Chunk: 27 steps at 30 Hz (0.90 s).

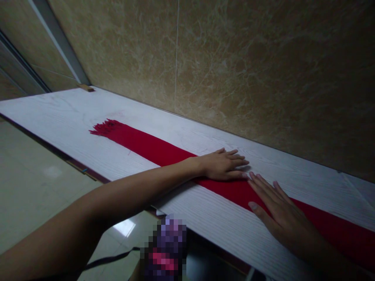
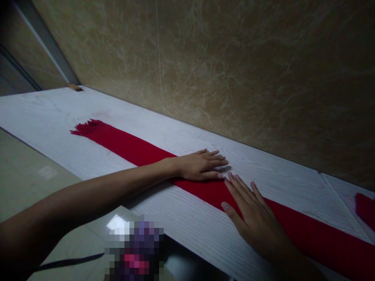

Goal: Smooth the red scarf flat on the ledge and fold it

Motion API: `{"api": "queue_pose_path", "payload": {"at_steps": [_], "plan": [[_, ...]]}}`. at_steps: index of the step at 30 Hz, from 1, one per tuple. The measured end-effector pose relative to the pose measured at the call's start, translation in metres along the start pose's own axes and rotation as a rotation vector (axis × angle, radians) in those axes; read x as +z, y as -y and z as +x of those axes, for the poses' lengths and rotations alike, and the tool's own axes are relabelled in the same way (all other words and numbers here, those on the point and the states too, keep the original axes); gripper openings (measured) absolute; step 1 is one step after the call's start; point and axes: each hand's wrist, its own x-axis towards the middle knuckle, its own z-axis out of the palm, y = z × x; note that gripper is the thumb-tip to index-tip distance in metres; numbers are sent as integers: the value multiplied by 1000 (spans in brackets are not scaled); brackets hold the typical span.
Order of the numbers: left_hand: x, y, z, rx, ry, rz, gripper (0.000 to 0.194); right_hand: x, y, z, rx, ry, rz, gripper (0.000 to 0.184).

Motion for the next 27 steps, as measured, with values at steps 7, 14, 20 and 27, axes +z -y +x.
{"api": "queue_pose_path", "payload": {"at_steps": [7,14,20,27], "plan": [[-2,-2,0,-11,11,20,63,-1,1,1,25,25,1,61],[-1,-1,-1,18,1,51,57,0,2,0,39,42,1,62],[-7,0,3,111,-36,158,39,-5,4,3,46,54,41,62],[-9,3,5,89,-60,111,29,-4,5,3,52,49,57,64]]}}
